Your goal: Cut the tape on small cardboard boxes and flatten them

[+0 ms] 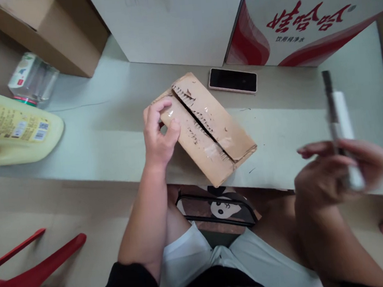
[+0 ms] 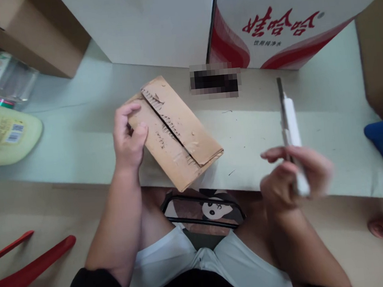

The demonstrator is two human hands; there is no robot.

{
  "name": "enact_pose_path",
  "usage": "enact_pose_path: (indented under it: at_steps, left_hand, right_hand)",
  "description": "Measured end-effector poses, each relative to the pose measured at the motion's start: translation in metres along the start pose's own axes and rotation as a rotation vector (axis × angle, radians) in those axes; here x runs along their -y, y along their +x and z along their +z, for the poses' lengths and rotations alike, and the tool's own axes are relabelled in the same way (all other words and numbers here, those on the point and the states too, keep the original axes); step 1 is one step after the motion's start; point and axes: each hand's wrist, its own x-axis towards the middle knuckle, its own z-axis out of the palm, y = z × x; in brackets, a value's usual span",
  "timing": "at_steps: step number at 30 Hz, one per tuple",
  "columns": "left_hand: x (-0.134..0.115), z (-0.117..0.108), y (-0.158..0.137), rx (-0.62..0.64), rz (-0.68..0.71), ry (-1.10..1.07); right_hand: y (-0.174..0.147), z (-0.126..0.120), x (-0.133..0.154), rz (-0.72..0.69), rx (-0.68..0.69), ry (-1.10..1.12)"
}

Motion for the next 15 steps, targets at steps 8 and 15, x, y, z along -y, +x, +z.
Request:
enact_pose_path:
  at_steps: [8,15]
  left_hand:
    - [-0.003,0.003,0.0,0.103,-0.158,-0.224]
    - [-0.007,0.021,-0.004,0.19,-0.58,-0.322]
  right_hand:
    - [0.008,0.036,-0.017,0.247,0.39,-0.494]
    - [0.014,0.052,-0.053,0.515,0.655,-0.687]
